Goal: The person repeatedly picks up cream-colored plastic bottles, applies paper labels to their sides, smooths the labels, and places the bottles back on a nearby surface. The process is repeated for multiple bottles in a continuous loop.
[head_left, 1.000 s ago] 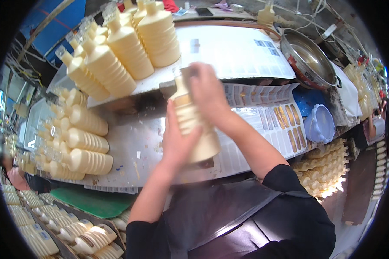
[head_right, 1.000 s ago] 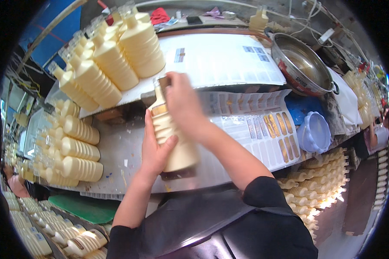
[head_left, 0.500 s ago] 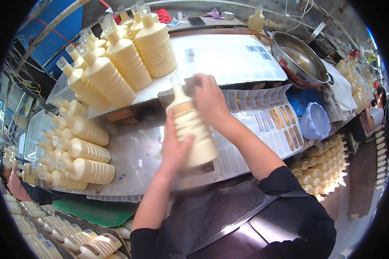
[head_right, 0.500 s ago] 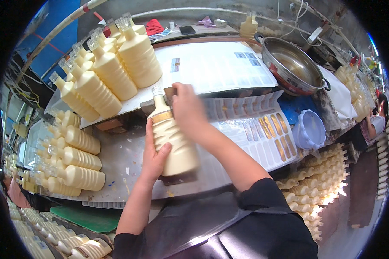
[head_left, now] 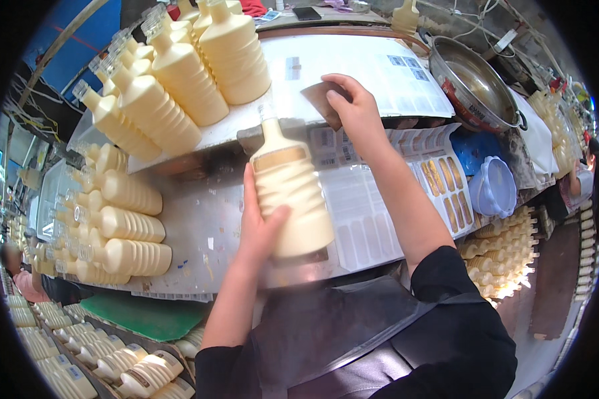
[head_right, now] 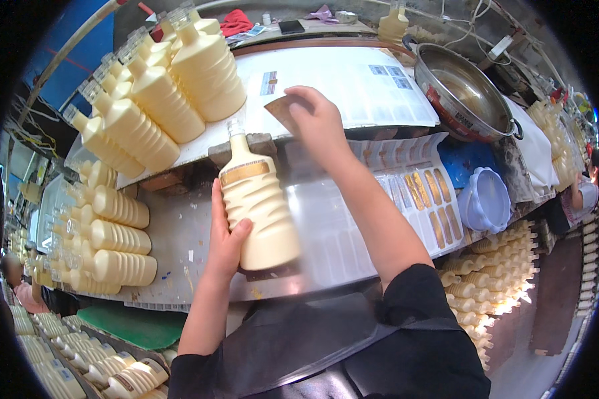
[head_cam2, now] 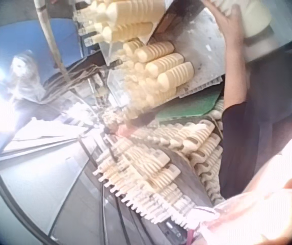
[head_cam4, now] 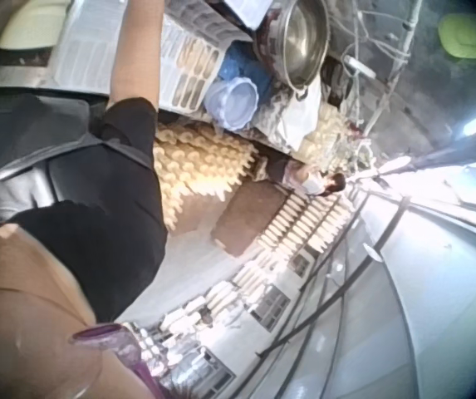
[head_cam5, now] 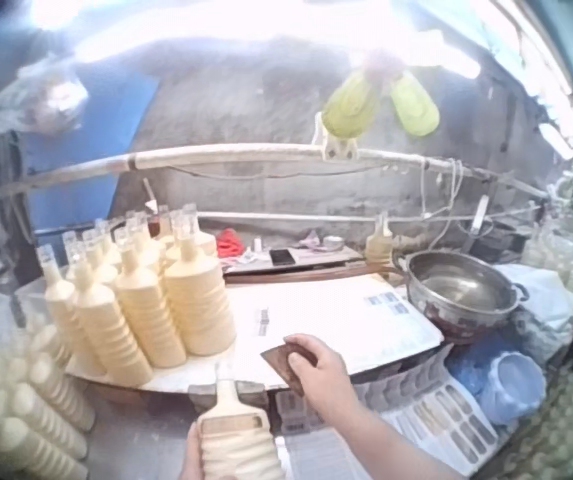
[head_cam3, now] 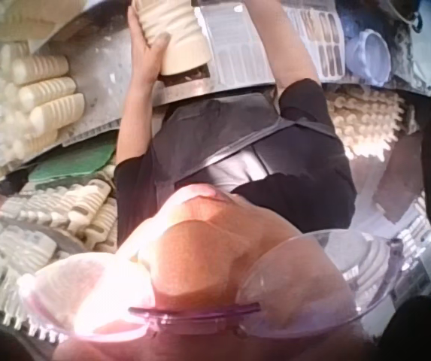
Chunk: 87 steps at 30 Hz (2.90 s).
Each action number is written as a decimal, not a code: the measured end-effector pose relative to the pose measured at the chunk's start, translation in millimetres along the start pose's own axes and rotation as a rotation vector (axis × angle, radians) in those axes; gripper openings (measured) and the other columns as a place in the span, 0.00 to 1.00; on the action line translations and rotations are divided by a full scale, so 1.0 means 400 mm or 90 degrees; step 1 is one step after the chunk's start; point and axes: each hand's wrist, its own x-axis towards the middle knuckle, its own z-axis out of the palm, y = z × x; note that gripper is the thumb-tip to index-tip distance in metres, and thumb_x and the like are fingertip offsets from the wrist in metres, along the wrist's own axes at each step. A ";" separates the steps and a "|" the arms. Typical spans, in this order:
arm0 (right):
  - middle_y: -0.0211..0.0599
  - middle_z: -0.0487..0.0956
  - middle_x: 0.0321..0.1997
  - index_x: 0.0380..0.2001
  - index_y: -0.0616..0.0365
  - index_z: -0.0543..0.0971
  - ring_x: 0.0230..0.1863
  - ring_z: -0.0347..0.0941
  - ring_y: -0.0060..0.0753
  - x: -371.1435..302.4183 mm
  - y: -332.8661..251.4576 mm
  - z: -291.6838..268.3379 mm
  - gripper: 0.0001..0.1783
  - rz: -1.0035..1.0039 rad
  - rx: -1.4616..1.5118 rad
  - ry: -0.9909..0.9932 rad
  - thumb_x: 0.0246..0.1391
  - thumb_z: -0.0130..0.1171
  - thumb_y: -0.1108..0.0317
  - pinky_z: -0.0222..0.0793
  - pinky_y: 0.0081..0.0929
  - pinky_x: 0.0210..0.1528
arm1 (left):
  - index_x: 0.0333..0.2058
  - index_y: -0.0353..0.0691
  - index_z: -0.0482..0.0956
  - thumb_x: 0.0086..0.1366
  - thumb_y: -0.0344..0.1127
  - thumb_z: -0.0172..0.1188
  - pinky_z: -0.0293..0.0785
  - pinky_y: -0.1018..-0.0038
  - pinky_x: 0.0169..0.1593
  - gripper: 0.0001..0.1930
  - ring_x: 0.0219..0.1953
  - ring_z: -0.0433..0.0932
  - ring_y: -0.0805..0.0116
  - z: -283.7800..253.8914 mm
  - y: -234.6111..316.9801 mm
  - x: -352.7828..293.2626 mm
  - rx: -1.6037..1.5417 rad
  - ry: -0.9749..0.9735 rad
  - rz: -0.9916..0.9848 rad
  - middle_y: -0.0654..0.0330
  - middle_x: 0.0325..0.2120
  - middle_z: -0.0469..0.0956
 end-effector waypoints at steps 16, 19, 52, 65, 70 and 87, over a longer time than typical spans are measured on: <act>0.50 0.86 0.44 0.45 0.58 0.85 0.46 0.83 0.56 0.143 0.011 0.026 0.16 -0.038 -0.835 -0.381 0.60 0.49 0.71 0.79 0.46 0.48 | 0.77 0.42 0.40 0.57 0.26 0.64 0.65 0.62 0.69 0.54 0.67 0.68 0.55 -0.010 -0.007 -0.006 -0.083 0.010 -0.034 0.44 0.69 0.63; 0.46 0.82 0.56 0.47 0.59 0.84 0.49 0.81 0.53 0.023 -0.020 -0.043 0.15 -0.140 -0.768 -0.309 0.62 0.56 0.65 0.78 0.44 0.50 | 0.77 0.42 0.41 0.58 0.26 0.64 0.65 0.62 0.69 0.53 0.67 0.68 0.55 -0.008 0.000 -0.004 -0.081 0.012 -0.030 0.44 0.68 0.63; 0.36 0.84 0.56 0.45 0.51 0.85 0.24 0.78 0.26 -0.377 -0.084 -0.102 0.20 -0.644 -0.438 -0.447 0.45 0.64 0.73 0.75 0.26 0.26 | 0.66 0.32 0.58 0.73 0.40 0.60 0.63 0.64 0.68 0.31 0.64 0.68 0.62 0.015 -0.052 -0.147 -0.048 0.107 -0.006 0.49 0.61 0.68; 0.34 0.79 0.31 0.57 0.62 0.75 0.29 0.73 0.25 -0.468 -0.030 -0.083 0.26 0.271 -0.052 -0.264 0.63 0.63 0.56 0.71 0.25 0.34 | 0.71 0.34 0.55 0.77 0.38 0.54 0.58 0.66 0.72 0.31 0.69 0.64 0.61 0.006 -0.056 -0.174 -0.192 0.076 0.007 0.49 0.67 0.64; 0.32 0.76 0.29 0.61 0.73 0.68 0.31 0.74 0.22 -0.474 -0.017 -0.039 0.42 0.281 -0.073 -0.261 0.58 0.69 0.48 0.71 0.24 0.34 | 0.71 0.33 0.55 0.75 0.37 0.58 0.57 0.65 0.72 0.33 0.69 0.63 0.60 0.022 -0.068 -0.168 -0.126 0.095 0.025 0.49 0.68 0.64; 0.22 0.76 0.33 0.64 0.60 0.69 0.28 0.63 0.09 -0.478 -0.040 -0.051 0.28 0.372 0.021 -0.265 0.71 0.58 0.52 0.60 0.12 0.30 | 0.73 0.39 0.58 0.79 0.38 0.51 0.58 0.68 0.72 0.28 0.68 0.65 0.65 -0.001 -0.073 -0.178 -0.162 0.075 0.027 0.54 0.67 0.67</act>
